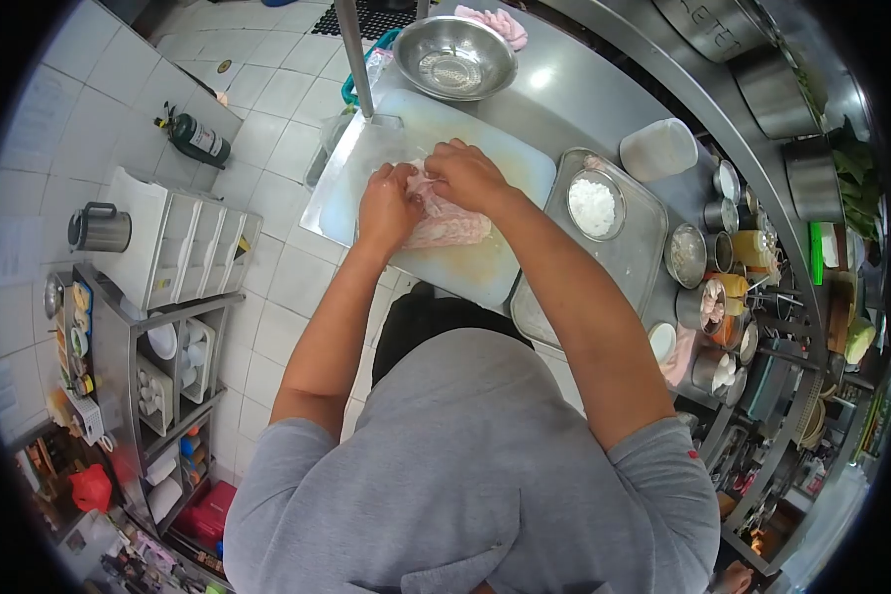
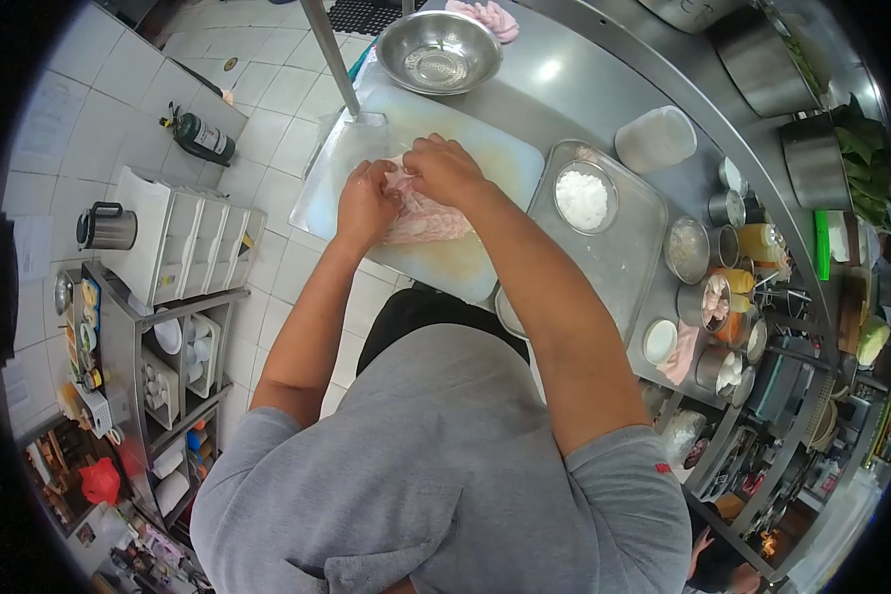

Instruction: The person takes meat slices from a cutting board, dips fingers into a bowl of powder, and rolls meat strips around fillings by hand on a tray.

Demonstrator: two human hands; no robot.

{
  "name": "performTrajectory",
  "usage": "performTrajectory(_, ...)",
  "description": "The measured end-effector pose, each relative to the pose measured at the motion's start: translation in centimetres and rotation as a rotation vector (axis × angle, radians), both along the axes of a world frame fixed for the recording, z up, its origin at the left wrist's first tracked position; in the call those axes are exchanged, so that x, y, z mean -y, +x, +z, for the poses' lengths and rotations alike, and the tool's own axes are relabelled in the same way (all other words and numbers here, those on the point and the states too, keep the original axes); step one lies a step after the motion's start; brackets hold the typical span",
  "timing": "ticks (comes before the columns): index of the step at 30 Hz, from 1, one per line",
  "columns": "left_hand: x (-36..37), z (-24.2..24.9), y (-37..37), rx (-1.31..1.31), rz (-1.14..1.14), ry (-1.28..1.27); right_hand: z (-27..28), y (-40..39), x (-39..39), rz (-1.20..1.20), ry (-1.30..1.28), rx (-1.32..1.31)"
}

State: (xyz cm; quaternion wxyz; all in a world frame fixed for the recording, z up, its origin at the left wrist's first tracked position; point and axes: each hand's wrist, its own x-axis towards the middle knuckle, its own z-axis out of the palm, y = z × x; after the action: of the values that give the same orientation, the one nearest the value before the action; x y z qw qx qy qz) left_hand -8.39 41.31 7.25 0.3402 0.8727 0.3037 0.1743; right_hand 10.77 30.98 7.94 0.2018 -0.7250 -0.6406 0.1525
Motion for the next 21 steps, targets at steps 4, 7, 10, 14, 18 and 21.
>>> performTrajectory(4, -0.5, -0.1, 0.0, 0.133, -0.107, 0.131, 1.0, 0.1, 0.5, 0.058, 0.026, -0.054)
performTrajectory(7, -1.4, -0.7, -0.1, 0.153, -0.165, -0.107, 2.8, 0.1, 1.1, -0.105, -0.096, -0.380)
performTrajectory(10, -2.1, -1.2, -0.1, 0.163, -0.305, -0.083, 4.6, 0.4, 1.9, -0.138, -0.002, -0.510)
performTrajectory(14, -2.4, 0.5, -0.1, 0.298, -0.321, -0.655, 4.2, 2.1, 3.3, -0.162, 0.037, -0.751)
performTrajectory(18, -2.9, 3.6, 0.5, 0.309, -0.263, -0.883, 4.7, 3.6, 5.5, -0.189, -0.082, -0.654)
performTrajectory(21, -3.0, 3.1, 1.8, 0.279, -0.289, -0.793, 4.4, 3.9, 8.0, -0.266, -0.089, -0.630)
